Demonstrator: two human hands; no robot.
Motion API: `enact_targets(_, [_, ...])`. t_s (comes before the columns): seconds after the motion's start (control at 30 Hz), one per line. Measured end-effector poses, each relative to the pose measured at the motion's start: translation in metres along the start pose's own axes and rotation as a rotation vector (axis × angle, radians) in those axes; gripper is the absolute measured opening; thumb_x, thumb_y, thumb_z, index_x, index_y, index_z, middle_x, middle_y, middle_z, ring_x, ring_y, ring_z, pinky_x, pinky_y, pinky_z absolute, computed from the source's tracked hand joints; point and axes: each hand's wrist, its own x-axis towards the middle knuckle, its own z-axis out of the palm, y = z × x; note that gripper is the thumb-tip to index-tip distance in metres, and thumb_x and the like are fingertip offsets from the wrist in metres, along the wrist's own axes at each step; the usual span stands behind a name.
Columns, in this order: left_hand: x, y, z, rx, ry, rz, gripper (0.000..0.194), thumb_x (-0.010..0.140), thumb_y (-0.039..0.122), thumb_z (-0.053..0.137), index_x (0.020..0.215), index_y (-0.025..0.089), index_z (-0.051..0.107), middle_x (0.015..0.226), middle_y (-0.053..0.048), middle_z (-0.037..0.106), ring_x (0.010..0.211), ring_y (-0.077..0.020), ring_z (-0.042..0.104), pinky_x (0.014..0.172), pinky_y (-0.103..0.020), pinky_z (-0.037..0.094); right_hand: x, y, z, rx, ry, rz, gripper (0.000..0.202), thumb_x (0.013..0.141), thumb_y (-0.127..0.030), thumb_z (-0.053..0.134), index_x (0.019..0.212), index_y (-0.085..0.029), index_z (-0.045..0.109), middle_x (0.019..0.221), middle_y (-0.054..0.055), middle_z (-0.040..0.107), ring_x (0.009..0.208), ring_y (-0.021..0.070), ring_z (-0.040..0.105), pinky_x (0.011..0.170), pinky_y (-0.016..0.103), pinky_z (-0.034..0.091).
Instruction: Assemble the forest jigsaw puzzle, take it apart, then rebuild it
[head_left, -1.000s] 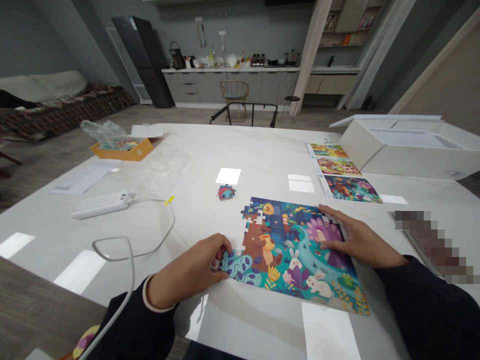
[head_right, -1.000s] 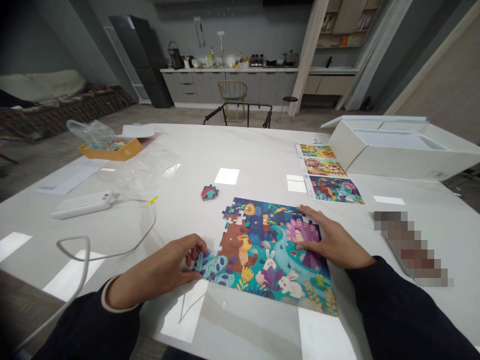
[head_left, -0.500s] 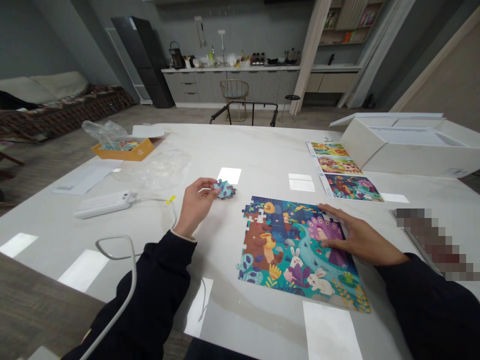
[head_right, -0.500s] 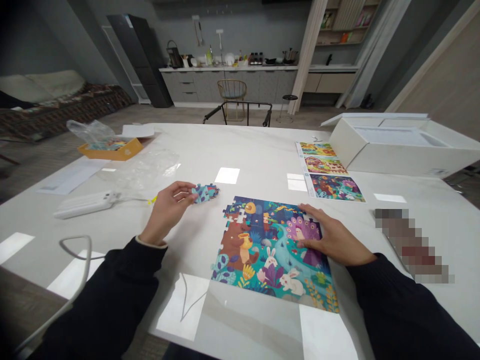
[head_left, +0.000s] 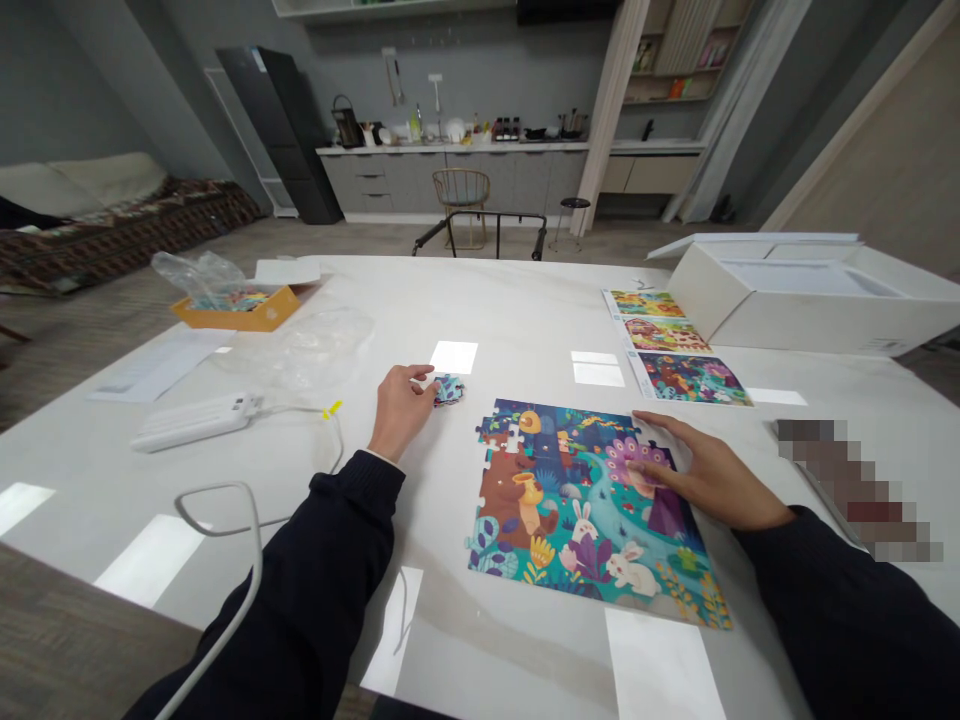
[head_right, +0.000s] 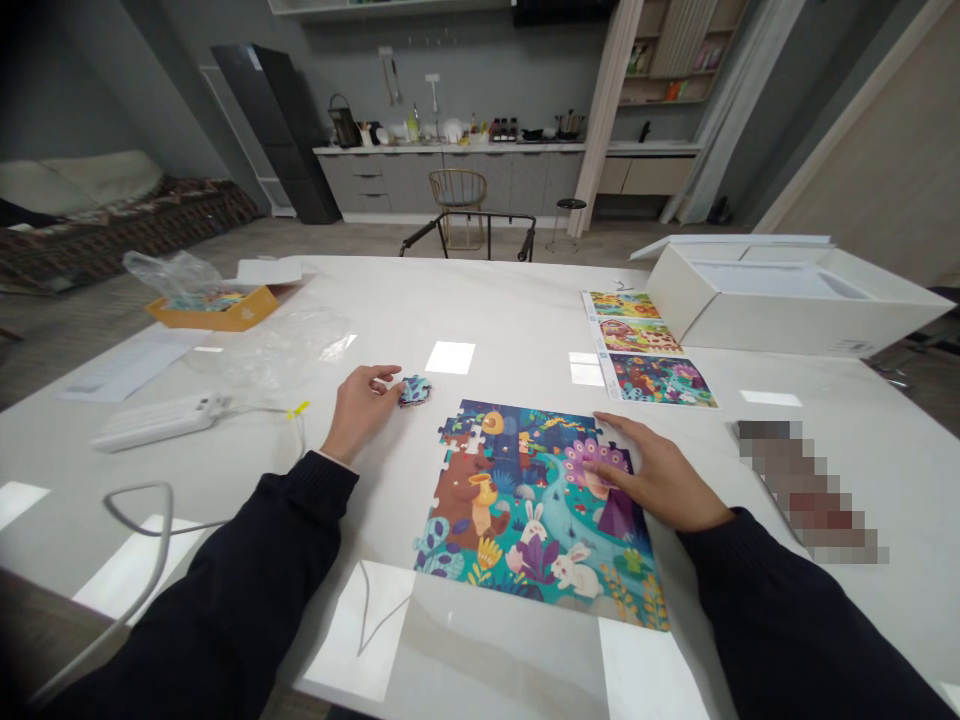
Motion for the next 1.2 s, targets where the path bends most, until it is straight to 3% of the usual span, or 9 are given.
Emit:
enact_targets(0.13, [-0.019,0.028,0.007,0.044,-0.031,0.326,0.026,0.091,0.014,0.06,0.114,0.021,0.071,0.103,-0.006,0.066,0.083,-0.019,0.061,0.088,-0.037,0.054,0.0,0.002,0.004,-0.002,0.029,0.003,0.063,0.089,-0.058,0.064,0.141,-0.022,0.06,0.141,0.012,0.067,0.129,0.0345,0.064,0.112,0.048,0.052])
enact_targets(0.2, [-0.028,0.044,0.02,0.043,-0.181,0.508,0.028,0.094,0.014,0.056,0.118,0.022,0.069,0.107,-0.007,0.068,0.095,-0.0218,0.063,0.094,-0.039,0.054,0.0,0.003,0.006,-0.003,0.045,0.001,0.061,0.09,-0.058,0.063,0.14,-0.022,0.06,0.14,0.012,0.067,0.128,0.0347,0.065,0.112,0.049,0.051])
enact_targets(0.27, [-0.035,0.055,0.034,0.086,-0.337,0.579,0.03,0.095,0.014,0.056,0.123,0.021,0.066,0.115,-0.009,0.068,0.111,-0.0264,0.061,0.102,-0.044,0.051,0.0,0.003,0.007,0.001,0.05,-0.002,0.061,0.09,-0.058,0.063,0.139,-0.022,0.06,0.139,0.013,0.068,0.127,0.0349,0.065,0.112,0.05,0.051])
enact_targets(0.4, [-0.043,0.062,0.043,0.165,-0.504,0.557,0.035,0.094,0.018,0.059,0.129,0.018,0.063,0.12,-0.014,0.066,0.117,-0.0315,0.058,0.105,-0.049,0.049,0.0,0.0,0.005,0.018,0.033,-0.006,0.061,0.089,-0.057,0.065,0.139,-0.023,0.059,0.139,0.014,0.067,0.128,0.0354,0.064,0.113,0.052,0.05])
enact_targets(0.6, [-0.056,0.053,0.017,0.128,-0.509,0.453,0.033,0.091,0.022,0.064,0.123,0.02,0.059,0.113,-0.012,0.06,0.112,-0.0316,0.06,0.101,-0.049,0.05,0.001,-0.004,0.003,0.039,0.023,-0.009,0.06,0.088,-0.056,0.066,0.139,-0.024,0.059,0.139,0.013,0.067,0.129,0.0357,0.063,0.113,0.052,0.049])
enact_targets(0.7, [-0.06,0.052,0.013,0.09,-0.529,0.415,0.03,0.091,0.019,0.063,0.12,0.022,0.058,0.108,-0.008,0.061,0.104,-0.0276,0.062,0.096,-0.044,0.052,0.001,-0.004,0.004,0.037,0.03,-0.01,0.06,0.088,-0.056,0.066,0.138,-0.024,0.061,0.138,0.013,0.068,0.128,0.0358,0.064,0.114,0.052,0.049])
enact_targets(0.93, [-0.056,0.056,0.018,0.032,-0.571,0.457,0.023,0.094,0.027,0.065,0.116,0.022,0.063,0.103,-0.007,0.063,0.096,-0.0243,0.063,0.09,-0.04,0.053,0.001,-0.003,0.005,0.036,0.035,-0.013,0.06,0.088,-0.056,0.067,0.138,-0.024,0.061,0.138,0.013,0.068,0.128,0.0353,0.064,0.113,0.051,0.049])
enact_targets(1.1, [-0.041,0.051,0.028,0.077,-0.514,0.465,0.034,0.094,0.03,0.064,0.126,0.022,0.063,0.127,-0.012,0.058,0.122,-0.031,0.056,0.109,-0.048,0.046,0.001,-0.003,0.005,0.052,0.04,-0.014,0.06,0.088,-0.056,0.067,0.137,-0.023,0.062,0.138,0.014,0.068,0.128,0.0361,0.064,0.113,0.052,0.049])
enact_targets(1.2, [-0.031,0.052,0.041,0.146,-0.509,0.442,0.033,0.091,0.031,0.067,0.121,0.019,0.066,0.126,-0.013,0.059,0.122,-0.0344,0.054,0.11,-0.052,0.043,0.002,-0.004,0.004,0.062,0.04,-0.005,0.059,0.086,-0.056,0.069,0.137,-0.025,0.062,0.137,0.013,0.068,0.128,0.0363,0.064,0.113,0.053,0.049])
